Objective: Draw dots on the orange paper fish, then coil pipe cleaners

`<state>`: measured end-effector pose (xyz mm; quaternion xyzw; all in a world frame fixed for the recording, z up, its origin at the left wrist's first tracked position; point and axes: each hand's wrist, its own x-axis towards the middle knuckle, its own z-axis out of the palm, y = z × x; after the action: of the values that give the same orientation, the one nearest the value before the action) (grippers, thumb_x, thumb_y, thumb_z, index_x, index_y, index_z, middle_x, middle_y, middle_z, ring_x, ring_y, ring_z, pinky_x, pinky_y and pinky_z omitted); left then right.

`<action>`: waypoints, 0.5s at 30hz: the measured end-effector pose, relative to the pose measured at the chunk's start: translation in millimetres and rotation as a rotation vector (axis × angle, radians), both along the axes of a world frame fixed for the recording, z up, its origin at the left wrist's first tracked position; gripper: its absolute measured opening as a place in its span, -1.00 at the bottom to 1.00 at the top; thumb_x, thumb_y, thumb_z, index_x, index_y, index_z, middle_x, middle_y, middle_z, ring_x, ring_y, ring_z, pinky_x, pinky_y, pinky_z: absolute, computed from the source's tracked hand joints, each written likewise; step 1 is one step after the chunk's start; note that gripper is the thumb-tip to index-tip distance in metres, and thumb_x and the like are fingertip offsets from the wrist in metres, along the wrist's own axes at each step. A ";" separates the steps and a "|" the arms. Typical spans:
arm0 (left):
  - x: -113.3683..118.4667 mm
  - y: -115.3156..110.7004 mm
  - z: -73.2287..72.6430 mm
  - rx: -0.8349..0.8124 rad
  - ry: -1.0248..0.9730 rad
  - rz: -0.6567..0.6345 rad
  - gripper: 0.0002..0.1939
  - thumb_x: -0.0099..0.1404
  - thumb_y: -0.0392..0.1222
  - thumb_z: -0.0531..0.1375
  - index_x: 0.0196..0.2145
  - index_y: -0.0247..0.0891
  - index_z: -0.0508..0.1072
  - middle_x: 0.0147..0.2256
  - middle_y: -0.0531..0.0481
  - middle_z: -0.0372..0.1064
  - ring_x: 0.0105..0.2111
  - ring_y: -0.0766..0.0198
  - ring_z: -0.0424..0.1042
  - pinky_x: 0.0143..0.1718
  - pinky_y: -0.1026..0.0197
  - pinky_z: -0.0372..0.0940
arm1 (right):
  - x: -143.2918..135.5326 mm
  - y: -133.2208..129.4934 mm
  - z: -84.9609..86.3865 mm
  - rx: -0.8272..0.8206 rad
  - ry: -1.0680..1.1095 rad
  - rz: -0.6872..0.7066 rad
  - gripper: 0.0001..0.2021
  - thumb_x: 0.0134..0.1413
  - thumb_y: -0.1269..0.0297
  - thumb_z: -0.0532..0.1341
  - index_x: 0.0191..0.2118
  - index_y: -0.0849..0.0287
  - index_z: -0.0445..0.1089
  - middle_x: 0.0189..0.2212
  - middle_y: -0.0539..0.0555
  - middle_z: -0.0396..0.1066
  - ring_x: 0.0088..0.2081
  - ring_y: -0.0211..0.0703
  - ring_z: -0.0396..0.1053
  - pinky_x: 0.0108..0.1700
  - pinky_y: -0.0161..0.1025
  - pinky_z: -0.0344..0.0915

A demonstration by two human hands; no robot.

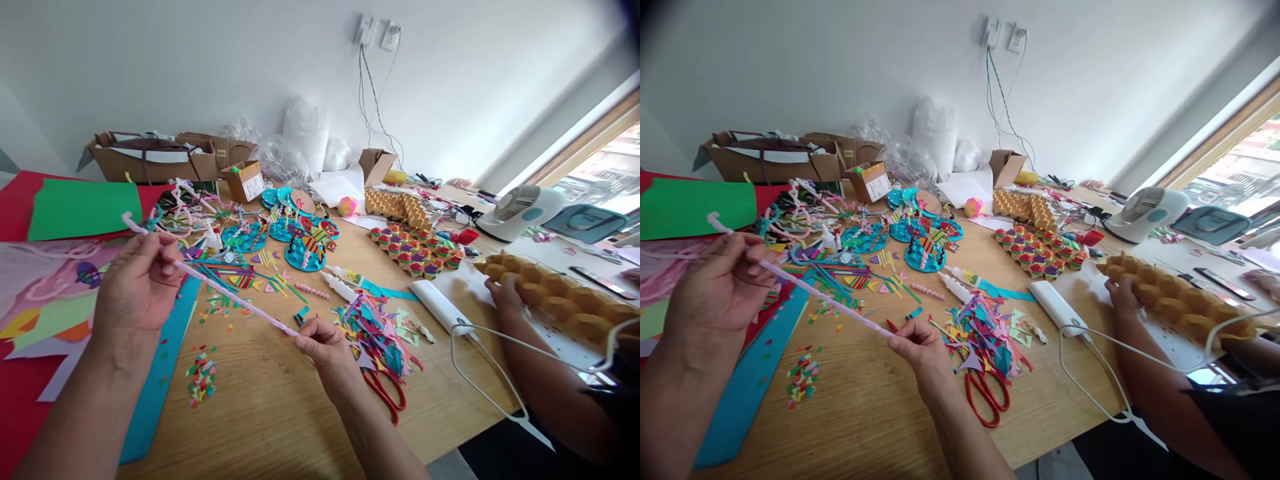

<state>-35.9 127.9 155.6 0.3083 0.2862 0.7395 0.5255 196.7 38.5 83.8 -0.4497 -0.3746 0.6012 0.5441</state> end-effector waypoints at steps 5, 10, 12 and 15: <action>-7.6 12.9 -13.0 -0.179 -0.083 -0.065 -0.73 0.28 -0.37 0.09 -0.58 -0.39 0.36 -0.72 0.14 0.10 -0.74 0.54 0.05 -0.72 0.49 0.08 | -11.9 -14.6 17.5 0.140 -0.021 0.210 -0.76 -0.26 0.21 0.39 -0.63 0.19 0.34 -0.64 -0.06 0.26 -0.55 -0.32 0.14 -0.49 -0.34 0.03; -9.2 6.1 1.0 -0.059 0.013 -0.028 -0.81 0.24 -0.35 0.12 -0.52 -0.38 0.43 -0.69 0.10 0.18 -0.69 0.49 0.10 -0.70 0.48 0.14 | -6.1 -8.9 6.6 -0.005 -0.104 0.171 -0.72 -0.26 0.11 0.37 -0.61 0.20 0.36 -0.67 -0.07 0.26 -0.58 -0.34 0.11 -0.49 -0.34 0.01; -4.5 -3.5 8.8 0.026 0.061 0.020 -0.86 0.17 -0.36 0.17 -0.53 -0.37 0.44 -0.67 0.09 0.22 -0.66 0.47 0.13 -0.69 0.47 0.14 | -1.9 -3.9 -4.2 -0.043 -0.085 0.149 -0.72 -0.26 0.08 0.36 -0.57 0.20 0.38 -0.64 -0.05 0.30 -0.56 -0.32 0.16 -0.45 -0.34 0.06; 8.6 -24.1 15.4 0.117 0.186 0.170 -0.90 0.14 -0.38 0.19 -0.51 -0.34 0.45 -0.57 0.04 0.34 -0.56 0.42 0.26 -0.66 0.47 0.14 | 2.1 3.0 -18.6 -0.038 -0.111 0.051 -0.71 -0.24 0.09 0.35 -0.59 0.21 0.35 -0.64 -0.05 0.29 -0.55 -0.32 0.15 -0.44 -0.34 0.06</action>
<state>-27.3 103.8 171.0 0.3803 0.3154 0.7648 0.4134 198.8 41.5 65.1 -0.4830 -0.4042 0.5957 0.4985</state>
